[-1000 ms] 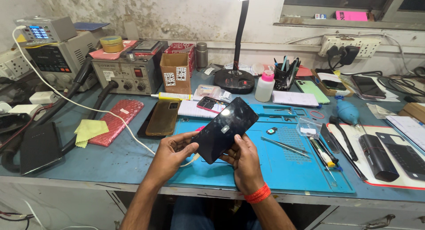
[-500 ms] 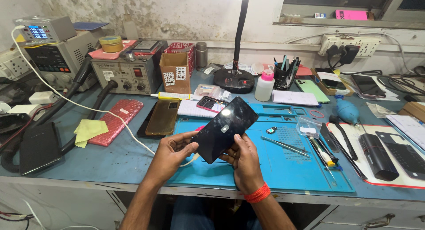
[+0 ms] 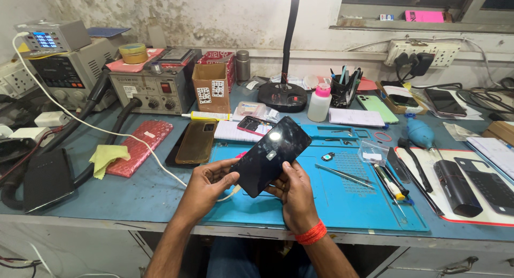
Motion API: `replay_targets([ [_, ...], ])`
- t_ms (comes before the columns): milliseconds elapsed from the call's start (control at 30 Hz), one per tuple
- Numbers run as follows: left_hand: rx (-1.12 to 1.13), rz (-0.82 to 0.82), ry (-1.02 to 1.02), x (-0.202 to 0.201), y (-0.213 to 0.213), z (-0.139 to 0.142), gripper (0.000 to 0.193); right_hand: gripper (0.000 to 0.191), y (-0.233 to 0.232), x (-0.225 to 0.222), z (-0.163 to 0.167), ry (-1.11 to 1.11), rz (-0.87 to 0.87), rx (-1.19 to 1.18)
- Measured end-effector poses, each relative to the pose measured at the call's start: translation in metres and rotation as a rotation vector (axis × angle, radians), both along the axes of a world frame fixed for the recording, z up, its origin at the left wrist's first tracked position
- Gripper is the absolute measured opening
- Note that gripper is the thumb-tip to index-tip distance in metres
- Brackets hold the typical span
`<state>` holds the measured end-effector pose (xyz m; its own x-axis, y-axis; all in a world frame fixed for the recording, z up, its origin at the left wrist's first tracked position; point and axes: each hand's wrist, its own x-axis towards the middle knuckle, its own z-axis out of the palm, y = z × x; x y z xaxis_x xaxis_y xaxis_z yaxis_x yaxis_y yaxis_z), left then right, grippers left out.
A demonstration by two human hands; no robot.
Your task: The person works on a disassembled smartphone at a repair bench, using a small tool to work on the internal components while holding the phone. They then press the back cover onto the phone body and press the power button, with the screen lighting up as the phone powers on.
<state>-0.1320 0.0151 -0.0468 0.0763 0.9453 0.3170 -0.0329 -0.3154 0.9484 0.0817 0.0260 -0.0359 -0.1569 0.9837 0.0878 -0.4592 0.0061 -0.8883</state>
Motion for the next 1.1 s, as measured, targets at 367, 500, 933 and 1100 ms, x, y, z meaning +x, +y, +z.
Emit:
replay_targets([
  [367,-0.003,0.005,0.002,0.0007,-0.0011,0.0016,0.045,0.036,-0.0009,-0.0003,0.0017,0.007,-0.001,0.002],
  [500,0.000,-0.007,-0.003,0.0003,-0.0002,0.0005,0.046,0.037,-0.0010,0.0001,0.0021,0.010,0.005,0.000],
  [933,0.002,-0.010,-0.012,0.0001,0.0004,-0.0010,0.045,0.038,-0.0009,-0.0002,0.0009,0.013,0.008,0.009],
  [1100,0.012,-0.004,-0.010,0.0007,0.0004,-0.0007,0.045,0.038,-0.0004,0.0003,0.0000,0.003,0.007,0.015],
])
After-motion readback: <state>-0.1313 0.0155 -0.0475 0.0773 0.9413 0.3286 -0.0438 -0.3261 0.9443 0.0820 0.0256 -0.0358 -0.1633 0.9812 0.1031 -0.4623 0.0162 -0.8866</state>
